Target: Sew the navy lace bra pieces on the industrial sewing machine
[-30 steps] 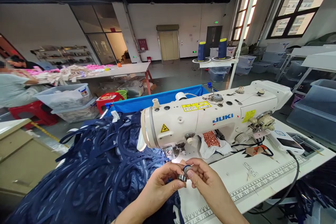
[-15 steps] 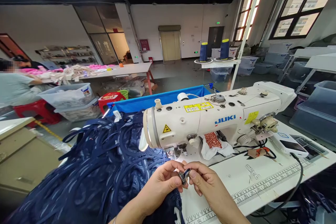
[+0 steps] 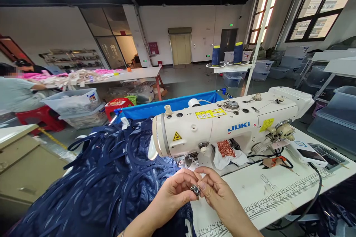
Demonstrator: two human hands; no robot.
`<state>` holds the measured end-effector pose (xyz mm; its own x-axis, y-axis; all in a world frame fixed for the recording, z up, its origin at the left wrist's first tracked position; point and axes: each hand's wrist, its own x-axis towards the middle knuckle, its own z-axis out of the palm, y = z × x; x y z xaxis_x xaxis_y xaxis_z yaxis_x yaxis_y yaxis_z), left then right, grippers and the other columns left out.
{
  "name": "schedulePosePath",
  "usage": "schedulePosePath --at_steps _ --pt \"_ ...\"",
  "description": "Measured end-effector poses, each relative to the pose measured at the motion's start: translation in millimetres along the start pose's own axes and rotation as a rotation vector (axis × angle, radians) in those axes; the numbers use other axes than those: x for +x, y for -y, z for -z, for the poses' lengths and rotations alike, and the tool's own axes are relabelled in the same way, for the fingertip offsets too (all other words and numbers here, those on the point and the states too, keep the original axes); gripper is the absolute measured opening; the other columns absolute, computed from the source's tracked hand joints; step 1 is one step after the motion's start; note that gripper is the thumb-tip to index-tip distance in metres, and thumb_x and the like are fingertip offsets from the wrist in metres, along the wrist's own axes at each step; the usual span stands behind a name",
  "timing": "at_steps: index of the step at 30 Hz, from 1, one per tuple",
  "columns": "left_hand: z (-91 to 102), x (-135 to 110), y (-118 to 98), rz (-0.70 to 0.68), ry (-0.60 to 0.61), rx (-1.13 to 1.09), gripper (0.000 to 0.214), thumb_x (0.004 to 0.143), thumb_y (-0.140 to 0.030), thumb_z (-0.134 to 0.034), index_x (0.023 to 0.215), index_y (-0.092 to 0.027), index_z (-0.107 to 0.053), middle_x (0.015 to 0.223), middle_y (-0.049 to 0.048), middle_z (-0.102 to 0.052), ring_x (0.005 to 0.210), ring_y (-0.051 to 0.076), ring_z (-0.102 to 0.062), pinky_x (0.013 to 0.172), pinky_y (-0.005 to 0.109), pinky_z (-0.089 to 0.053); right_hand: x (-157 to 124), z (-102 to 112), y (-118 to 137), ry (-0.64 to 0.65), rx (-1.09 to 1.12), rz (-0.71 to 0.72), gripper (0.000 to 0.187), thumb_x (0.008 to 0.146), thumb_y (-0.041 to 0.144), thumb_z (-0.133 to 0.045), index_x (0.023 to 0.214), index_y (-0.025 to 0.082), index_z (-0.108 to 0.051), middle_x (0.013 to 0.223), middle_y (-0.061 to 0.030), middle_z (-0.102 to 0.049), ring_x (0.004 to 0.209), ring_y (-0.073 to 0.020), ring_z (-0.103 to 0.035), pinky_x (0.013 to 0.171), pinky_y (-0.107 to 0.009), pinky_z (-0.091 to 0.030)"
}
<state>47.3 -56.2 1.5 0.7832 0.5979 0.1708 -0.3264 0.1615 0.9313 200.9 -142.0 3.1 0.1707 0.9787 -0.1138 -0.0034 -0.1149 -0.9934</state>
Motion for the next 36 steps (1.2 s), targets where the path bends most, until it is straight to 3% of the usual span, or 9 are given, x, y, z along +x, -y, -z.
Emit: schedulePosePath --at_steps 3,7,11,15,19,25,30,36 --pt "-1.0 -2.5 -0.1 -0.042 -0.010 0.191 0.016 0.074 -0.021 -0.076 0.088 -0.017 -0.069 0.093 0.0056 -0.060 0.086 0.016 -0.057 0.077 0.028 -0.045 -3.2 11.8 4.8 0.001 -0.106 -0.032 0.051 0.081 0.068 -0.049 0.108 0.026 -0.057 0.065 0.0048 -0.036 0.059 -0.0119 -0.032 0.057 -0.025 -0.028" --pt "-3.5 -6.0 -1.8 0.016 -0.055 0.552 0.016 0.075 -0.015 -0.073 0.090 -0.017 -0.068 0.080 0.0017 -0.062 0.067 0.011 -0.052 0.068 0.022 -0.043 -11.1 24.5 11.3 0.020 -0.080 -0.097 0.044 0.083 0.064 -0.050 0.105 0.026 -0.055 0.065 0.0061 -0.026 0.058 -0.0117 -0.025 0.057 -0.025 -0.025" --pt "-4.8 -6.2 -0.6 -0.036 -0.034 0.792 0.017 0.076 -0.013 -0.070 0.092 -0.018 -0.065 0.085 0.0026 -0.063 0.070 0.013 -0.053 0.070 0.023 -0.042 -15.4 28.4 9.2 -0.022 -0.116 -0.091 0.041 0.082 0.061 -0.053 0.104 0.026 -0.056 0.067 0.0049 -0.033 0.060 -0.0129 -0.033 0.059 -0.025 -0.029" --pt "-3.8 -5.5 -0.2 -0.075 -0.011 0.884 0.013 0.080 -0.015 -0.067 0.093 -0.018 -0.064 0.088 0.0038 -0.064 0.076 0.015 -0.055 0.073 0.024 -0.042 -13.3 32.2 -1.9 0.000 -0.364 -0.054 0.039 0.084 0.060 -0.049 0.105 0.028 -0.058 0.069 0.0025 -0.041 0.068 -0.0166 -0.043 0.063 -0.027 -0.034" --pt "-3.0 -6.4 -0.1 -0.079 0.003 0.732 0.011 0.083 -0.015 -0.063 0.094 -0.018 -0.063 0.091 0.0043 -0.062 0.078 0.014 -0.055 0.074 0.023 -0.043 -10.8 32.3 -3.5 0.071 -0.525 0.026 0.035 0.088 0.056 -0.045 0.090 0.027 -0.064 0.077 -0.0002 -0.052 0.070 -0.0167 -0.047 0.063 -0.027 -0.034" --pt "-4.4 -5.1 -4.1 0.045 0.034 0.454 0.020 0.088 -0.020 -0.056 0.107 -0.019 -0.064 0.094 0.0058 -0.058 0.084 0.015 -0.056 0.079 0.028 -0.047 -13.6 27.5 5.5 0.044 -0.500 0.003 0.041 0.089 0.058 -0.039 0.099 0.026 -0.064 0.062 0.0026 -0.038 0.060 -0.0150 -0.037 0.056 -0.027 -0.028" --pt "-6.8 -4.2 -6.9 0.111 0.000 0.113 0.018 0.087 -0.032 -0.060 0.095 -0.015 -0.063 0.099 0.0074 -0.054 0.090 0.018 -0.057 0.084 0.037 -0.050 -17.3 25.5 5.0 0.000 -0.406 0.039 0.035 0.086 0.052 -0.050 0.102 0.027 -0.068 0.064 0.0003 -0.053 0.057 -0.0150 -0.042 0.053 -0.026 -0.030" --pt "-7.6 -3.7 -7.0 0.160 0.032 -0.066 0.022 0.085 -0.032 -0.065 0.097 -0.014 -0.059 0.099 0.0061 -0.055 0.094 0.016 -0.058 0.090 0.034 -0.045 -17.6 24.2 8.6 0.028 -0.423 0.065 0.034 0.087 0.047 -0.049 0.106 0.025 -0.067 0.076 -0.0014 -0.063 0.064 -0.0159 -0.052 0.055 -0.024 -0.040"
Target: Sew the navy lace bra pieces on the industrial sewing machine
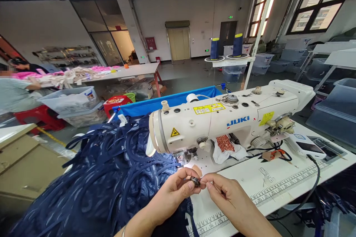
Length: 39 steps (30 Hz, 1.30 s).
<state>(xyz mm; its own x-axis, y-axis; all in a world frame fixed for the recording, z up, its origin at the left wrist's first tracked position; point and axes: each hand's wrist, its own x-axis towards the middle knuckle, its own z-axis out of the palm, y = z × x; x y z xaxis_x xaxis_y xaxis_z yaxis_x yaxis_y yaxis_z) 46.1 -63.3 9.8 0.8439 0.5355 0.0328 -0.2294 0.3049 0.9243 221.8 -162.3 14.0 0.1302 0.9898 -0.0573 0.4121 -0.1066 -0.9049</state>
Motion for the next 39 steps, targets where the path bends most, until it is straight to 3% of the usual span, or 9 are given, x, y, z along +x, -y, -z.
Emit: schedulePosePath --at_steps 4,9,13,19,33,39 --pt "0.8 1.5 -1.6 -0.041 0.010 -0.020 0.021 0.084 -0.030 -0.067 0.094 -0.013 -0.060 0.093 0.0062 -0.058 0.088 0.015 -0.058 0.084 0.031 -0.044 -0.1 -0.9 -0.1 0.047 -0.021 0.011 0.037 0.091 0.044 -0.041 0.110 0.024 -0.065 0.073 -0.0016 -0.061 0.072 -0.0181 -0.057 0.063 -0.025 -0.045" --pt "4.1 2.5 -0.8 -0.036 -0.008 0.013 0.023 0.083 -0.033 -0.067 0.093 -0.012 -0.064 0.094 0.0076 -0.057 0.089 0.018 -0.057 0.082 0.033 -0.045 -0.3 -1.5 -2.6 0.034 -0.018 0.004 0.038 0.090 0.045 -0.040 0.107 0.023 -0.066 0.060 0.0002 -0.055 0.067 -0.0187 -0.057 0.062 -0.027 -0.047" --pt "5.2 3.1 0.5 -0.067 -0.033 0.037 0.024 0.080 -0.033 -0.071 0.091 -0.012 -0.067 0.094 0.0076 -0.056 0.081 0.016 -0.057 0.071 0.027 -0.047 -2.6 -0.7 0.3 -0.032 -0.031 0.011 0.032 0.088 0.043 -0.045 0.099 0.024 -0.068 0.071 -0.0008 -0.061 0.068 -0.0170 -0.056 0.061 -0.025 -0.046" --pt "5.9 3.1 0.2 -0.022 -0.028 0.032 0.024 0.081 -0.034 -0.069 0.095 -0.014 -0.068 0.097 0.0073 -0.057 0.086 0.017 -0.059 0.080 0.032 -0.047 -4.2 -0.9 5.1 -0.043 -0.013 0.043 0.029 0.087 0.042 -0.047 0.096 0.024 -0.069 0.079 -0.0016 -0.064 0.067 -0.0160 -0.056 0.058 -0.023 -0.045" --pt "4.4 2.3 1.9 -0.065 -0.080 0.091 0.022 0.081 -0.033 -0.070 0.094 -0.015 -0.067 0.101 0.0094 -0.057 0.091 0.021 -0.058 0.076 0.035 -0.050 -11.8 -5.7 6.3 0.002 -0.043 0.022 0.031 0.090 0.040 -0.042 0.095 0.024 -0.067 0.078 -0.0005 -0.064 0.062 -0.0136 -0.052 0.055 -0.022 -0.041" --pt "5.0 2.0 3.0 -0.088 -0.066 0.142 0.020 0.083 -0.032 -0.067 0.096 -0.016 -0.067 0.103 0.0102 -0.057 0.094 0.022 -0.057 0.076 0.035 -0.050 -5.2 0.4 1.0 -0.035 -0.026 0.014 0.033 0.089 0.044 -0.041 0.095 0.024 -0.067 0.088 -0.0021 -0.065 0.071 -0.0156 -0.056 0.057 -0.022 -0.043"
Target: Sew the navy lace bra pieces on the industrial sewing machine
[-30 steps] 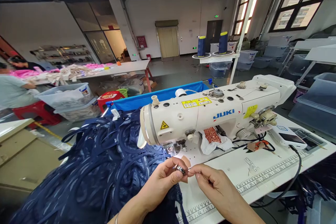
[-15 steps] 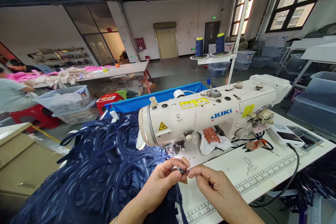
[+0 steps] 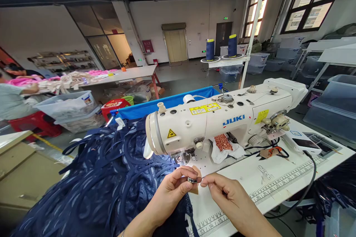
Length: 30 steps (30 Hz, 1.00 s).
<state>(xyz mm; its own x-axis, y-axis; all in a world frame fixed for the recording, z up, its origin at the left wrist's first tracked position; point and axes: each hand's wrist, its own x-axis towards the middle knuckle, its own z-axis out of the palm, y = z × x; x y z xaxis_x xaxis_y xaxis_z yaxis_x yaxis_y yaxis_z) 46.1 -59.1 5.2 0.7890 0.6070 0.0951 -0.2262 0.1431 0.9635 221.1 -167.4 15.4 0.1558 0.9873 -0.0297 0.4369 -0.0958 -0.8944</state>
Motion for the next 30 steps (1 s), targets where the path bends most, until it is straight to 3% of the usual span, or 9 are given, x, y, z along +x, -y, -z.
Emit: schedulePosePath --at_steps 10,16,19,23,30 --pt "-0.1 -0.2 0.2 0.001 0.004 0.001 0.020 0.083 -0.030 -0.067 0.097 -0.015 -0.068 0.103 0.0101 -0.056 0.086 0.018 -0.056 0.076 0.034 -0.050 5.2 1.5 -8.7 -0.049 -0.007 -0.015 0.033 0.089 0.044 -0.041 0.095 0.024 -0.066 0.086 -0.0026 -0.064 0.075 -0.0176 -0.056 0.063 -0.025 -0.045" --pt "0.2 -0.4 1.7 -0.021 0.001 0.029 0.020 0.082 -0.032 -0.068 0.095 -0.016 -0.069 0.099 0.0091 -0.055 0.083 0.016 -0.054 0.076 0.032 -0.049 3.7 3.7 -12.6 -0.051 -0.024 -0.037 0.035 0.090 0.048 -0.037 0.097 0.024 -0.063 0.088 -0.0031 -0.061 0.074 -0.0175 -0.051 0.060 -0.026 -0.039" --pt "1.1 -0.7 -0.5 -0.029 0.019 0.143 0.021 0.083 -0.032 -0.066 0.098 -0.017 -0.070 0.098 0.0091 -0.056 0.088 0.018 -0.053 0.078 0.031 -0.047 3.4 4.4 -11.7 -0.041 0.013 -0.041 0.034 0.091 0.047 -0.037 0.097 0.025 -0.061 0.078 -0.0005 -0.054 0.067 -0.0151 -0.045 0.059 -0.026 -0.035" --pt "1.0 -1.4 -2.6 0.006 0.033 0.208 0.022 0.083 -0.034 -0.067 0.100 -0.020 -0.072 0.091 0.0061 -0.058 0.079 0.014 -0.053 0.074 0.026 -0.046 7.4 6.0 -10.1 -0.059 0.100 -0.049 0.028 0.091 0.045 -0.039 0.092 0.025 -0.060 0.069 0.0028 -0.042 0.061 -0.0132 -0.036 0.056 -0.025 -0.031" --pt "-1.8 -3.6 2.3 0.110 0.059 0.150 0.028 0.077 -0.036 -0.072 0.099 -0.019 -0.073 0.084 0.0052 -0.058 0.064 0.010 -0.052 0.062 0.023 -0.046 13.6 6.6 -17.1 -0.062 0.154 -0.070 0.030 0.092 0.047 -0.037 0.093 0.024 -0.057 0.071 0.0016 -0.044 0.062 -0.0133 -0.038 0.054 -0.023 -0.033"
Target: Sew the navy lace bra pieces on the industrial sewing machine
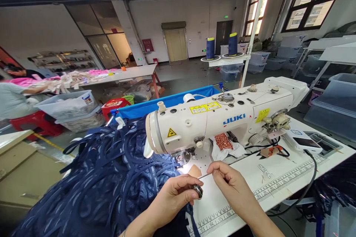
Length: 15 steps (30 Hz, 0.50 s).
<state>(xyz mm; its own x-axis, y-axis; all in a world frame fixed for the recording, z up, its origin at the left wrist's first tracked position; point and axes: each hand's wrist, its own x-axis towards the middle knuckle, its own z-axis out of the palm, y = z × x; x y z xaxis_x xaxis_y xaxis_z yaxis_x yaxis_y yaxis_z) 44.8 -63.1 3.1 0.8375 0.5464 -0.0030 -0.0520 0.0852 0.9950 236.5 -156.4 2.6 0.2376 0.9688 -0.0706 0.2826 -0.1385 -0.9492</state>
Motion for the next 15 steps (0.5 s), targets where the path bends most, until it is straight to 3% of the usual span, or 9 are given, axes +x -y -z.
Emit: schedulePosePath --at_steps 7,13,15 --pt "2.0 0.3 5.0 -0.063 -0.038 0.015 0.024 0.080 -0.032 -0.071 0.099 -0.019 -0.070 0.085 0.0044 -0.056 0.076 0.012 -0.051 0.069 0.023 -0.042 -4.8 1.3 -0.3 -0.038 -0.084 0.039 0.029 0.091 0.044 -0.038 0.090 0.023 -0.058 0.066 0.0029 -0.038 0.058 -0.0128 -0.035 0.053 -0.024 -0.031" --pt "0.2 0.6 3.6 -0.085 0.007 -0.107 0.037 0.081 -0.030 -0.070 0.116 -0.023 -0.062 0.087 0.0029 -0.057 0.076 0.012 -0.053 0.072 0.024 -0.044 -0.8 2.5 -2.1 -0.019 -0.064 0.034 0.029 0.091 0.044 -0.038 0.094 0.023 -0.059 0.075 0.0003 -0.050 0.063 -0.0137 -0.043 0.054 -0.024 -0.034" --pt "0.8 0.2 -1.5 -0.094 0.032 -0.077 0.033 0.084 -0.031 -0.066 0.115 -0.023 -0.064 0.088 0.0037 -0.057 0.073 0.011 -0.054 0.072 0.025 -0.046 2.2 2.3 -5.3 -0.025 -0.082 0.032 0.031 0.092 0.045 -0.037 0.096 0.024 -0.058 0.077 0.0001 -0.051 0.066 -0.0144 -0.043 0.058 -0.024 -0.035"
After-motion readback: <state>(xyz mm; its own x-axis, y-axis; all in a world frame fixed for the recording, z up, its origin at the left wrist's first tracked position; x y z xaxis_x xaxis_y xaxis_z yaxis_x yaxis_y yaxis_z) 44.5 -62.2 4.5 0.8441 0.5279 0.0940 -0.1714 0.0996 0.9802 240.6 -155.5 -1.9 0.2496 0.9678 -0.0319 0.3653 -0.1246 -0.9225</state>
